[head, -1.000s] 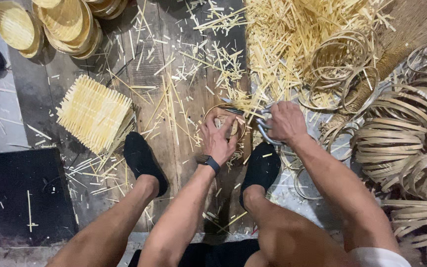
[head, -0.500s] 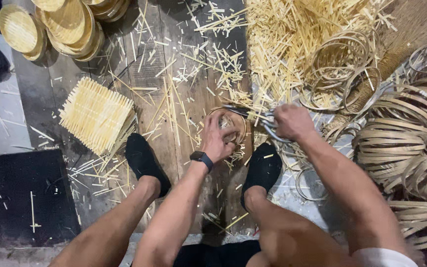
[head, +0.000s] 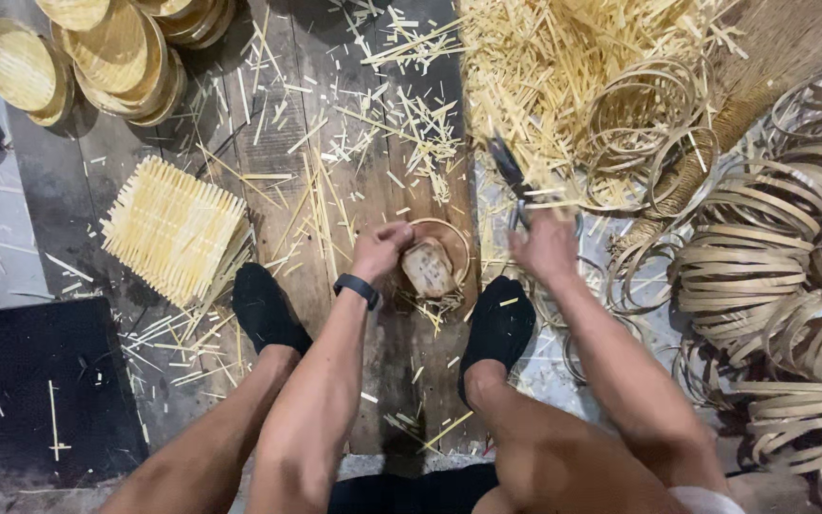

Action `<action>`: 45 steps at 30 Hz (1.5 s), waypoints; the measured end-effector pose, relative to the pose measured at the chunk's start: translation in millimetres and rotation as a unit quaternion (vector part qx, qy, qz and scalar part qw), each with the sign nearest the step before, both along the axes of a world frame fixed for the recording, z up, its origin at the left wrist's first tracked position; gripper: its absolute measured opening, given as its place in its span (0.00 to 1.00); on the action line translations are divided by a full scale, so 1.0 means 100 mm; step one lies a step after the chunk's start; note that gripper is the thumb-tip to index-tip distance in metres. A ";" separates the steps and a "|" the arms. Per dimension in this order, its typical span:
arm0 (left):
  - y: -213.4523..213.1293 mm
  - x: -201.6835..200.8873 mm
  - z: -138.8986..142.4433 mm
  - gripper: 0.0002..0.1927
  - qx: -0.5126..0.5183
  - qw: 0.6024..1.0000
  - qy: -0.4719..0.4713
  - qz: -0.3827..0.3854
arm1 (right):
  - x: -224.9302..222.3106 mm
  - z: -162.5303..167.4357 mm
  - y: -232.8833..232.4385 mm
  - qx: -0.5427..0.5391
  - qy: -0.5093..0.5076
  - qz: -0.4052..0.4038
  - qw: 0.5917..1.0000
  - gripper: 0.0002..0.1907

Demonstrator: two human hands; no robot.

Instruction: The person weaves a small, round basket using thin bamboo strips and a circular frame. They use shears to trim the excess bamboo and a small wooden block to press the strips into place. The finished baskets are stacked nearby.

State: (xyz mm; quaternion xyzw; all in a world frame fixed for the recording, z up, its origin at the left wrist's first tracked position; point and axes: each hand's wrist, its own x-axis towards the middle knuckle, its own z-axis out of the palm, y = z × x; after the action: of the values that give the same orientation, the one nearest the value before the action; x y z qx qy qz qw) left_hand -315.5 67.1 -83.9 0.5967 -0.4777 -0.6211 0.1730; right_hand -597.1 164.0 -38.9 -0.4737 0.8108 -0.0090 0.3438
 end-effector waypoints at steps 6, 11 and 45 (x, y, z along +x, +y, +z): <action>0.33 -0.07 0.17 0.14 -0.083 0.987 0.137 -0.005 | 0.40 0.14 0.02 -0.178 -0.291 -0.005 0.940 0.17; 0.42 -0.16 0.30 0.14 -0.051 0.995 0.067 0.047 | 0.46 0.20 0.03 -0.146 -0.301 -0.058 0.941 0.14; 0.94 0.15 -0.02 0.13 0.218 0.945 0.052 0.237 | 0.82 -0.30 0.26 0.002 -0.415 -0.350 0.840 0.07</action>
State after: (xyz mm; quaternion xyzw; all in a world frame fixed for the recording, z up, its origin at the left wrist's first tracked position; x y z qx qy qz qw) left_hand -300.4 161.1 -86.2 0.6827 -0.1662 -0.6812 0.2056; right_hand -514.8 189.5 -68.5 -0.1095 0.7041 -0.3232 0.6227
